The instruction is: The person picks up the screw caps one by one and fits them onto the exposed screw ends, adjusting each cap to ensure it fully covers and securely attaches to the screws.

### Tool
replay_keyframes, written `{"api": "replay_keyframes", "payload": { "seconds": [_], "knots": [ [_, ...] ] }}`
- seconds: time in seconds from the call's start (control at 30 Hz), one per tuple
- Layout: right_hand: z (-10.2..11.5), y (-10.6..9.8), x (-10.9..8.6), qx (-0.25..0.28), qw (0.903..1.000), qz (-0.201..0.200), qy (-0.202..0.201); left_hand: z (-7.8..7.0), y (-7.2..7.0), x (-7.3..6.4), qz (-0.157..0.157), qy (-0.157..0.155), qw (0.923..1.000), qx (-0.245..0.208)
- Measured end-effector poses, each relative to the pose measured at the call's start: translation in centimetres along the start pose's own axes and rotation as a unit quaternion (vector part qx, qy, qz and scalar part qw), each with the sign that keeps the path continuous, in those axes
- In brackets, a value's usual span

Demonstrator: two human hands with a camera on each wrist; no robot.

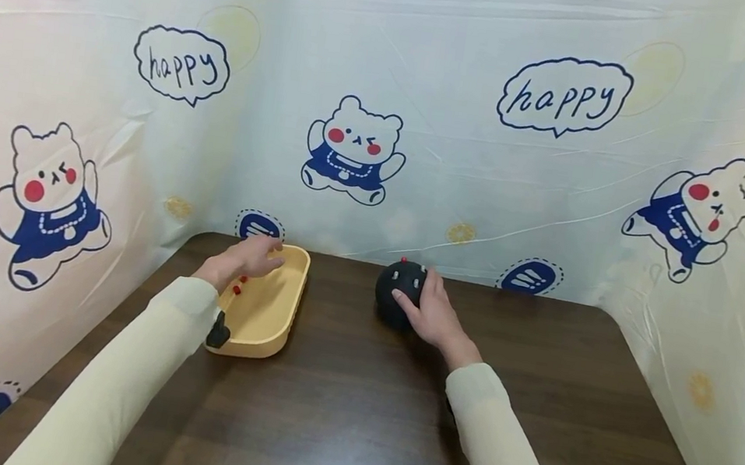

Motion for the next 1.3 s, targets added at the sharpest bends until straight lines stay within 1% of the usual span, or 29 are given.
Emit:
{"api": "replay_keyframes", "payload": {
  "seconds": [0.07, 0.2, 0.33, 0.4, 0.47, 0.53, 0.6, 0.7, 0.83, 0.9, 1.0, 1.13, 1.23, 1.3],
  "knots": [
    [0.0, 0.0, 0.0, 0.000, 1.0000, 0.000, 0.000, 0.3, 0.1, 0.0, 0.010, -0.015, 0.9998, -0.012],
    [0.2, -0.1, -0.1, 0.004, 1.0000, -0.001, -0.006, 0.7, 0.2, -0.1, 0.020, -0.034, 0.9988, -0.029],
    [0.5, -0.1, -0.1, 0.007, 0.9999, -0.006, -0.014, 1.0, 0.1, -0.1, 0.030, -0.041, 0.9984, -0.025],
    [0.5, -0.1, -0.1, 0.008, 0.9998, -0.008, -0.016, 1.2, 0.2, 0.0, 0.037, -0.048, 0.9978, -0.028],
    [0.5, -0.1, -0.1, 0.008, 0.9998, -0.010, -0.017, 1.6, 0.3, 0.0, 0.044, -0.063, 0.9964, -0.035],
    [0.4, 0.0, -0.1, 0.009, 0.9997, -0.011, -0.017, 2.1, 0.7, 0.0, 0.054, -0.083, 0.9935, -0.056],
    [0.3, 0.0, -0.1, 0.009, 0.9997, -0.012, -0.017, 2.5, 0.9, -0.2, 0.060, -0.107, 0.9889, -0.084],
    [0.3, 0.0, -0.1, 0.010, 0.9998, -0.011, -0.016, 2.9, 1.2, -0.6, 0.065, -0.129, 0.9833, -0.110],
    [0.3, 0.0, -0.1, 0.010, 0.9998, -0.007, -0.015, 2.9, 1.6, -1.0, 0.071, -0.135, 0.9784, -0.140],
    [0.3, -0.1, 0.0, 0.010, 0.9998, -0.008, -0.015, 3.0, 1.9, -0.9, 0.076, -0.138, 0.9733, -0.167],
    [0.3, -0.2, 0.1, 0.006, 0.9998, -0.012, -0.017, 2.8, 2.1, -0.7, 0.079, -0.133, 0.9721, -0.176],
    [0.1, -0.2, 0.1, 0.006, 0.9997, -0.015, -0.016, 2.8, 2.6, -0.5, 0.089, -0.137, 0.9651, -0.205],
    [-0.1, -0.1, 0.1, 0.009, 0.9998, -0.012, -0.014, 2.8, 3.2, -0.2, 0.100, -0.142, 0.9549, -0.241],
    [-0.1, -0.1, 0.0, 0.010, 0.9998, -0.011, -0.013, 2.8, 3.4, 0.1, 0.105, -0.134, 0.9531, -0.250]
  ]
}}
Point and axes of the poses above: each hand's wrist, its own x-axis towards the middle knuckle, its own y-axis out of the palm, z = x × y, the point moved 9 cm from there along x, towards the middle knuckle
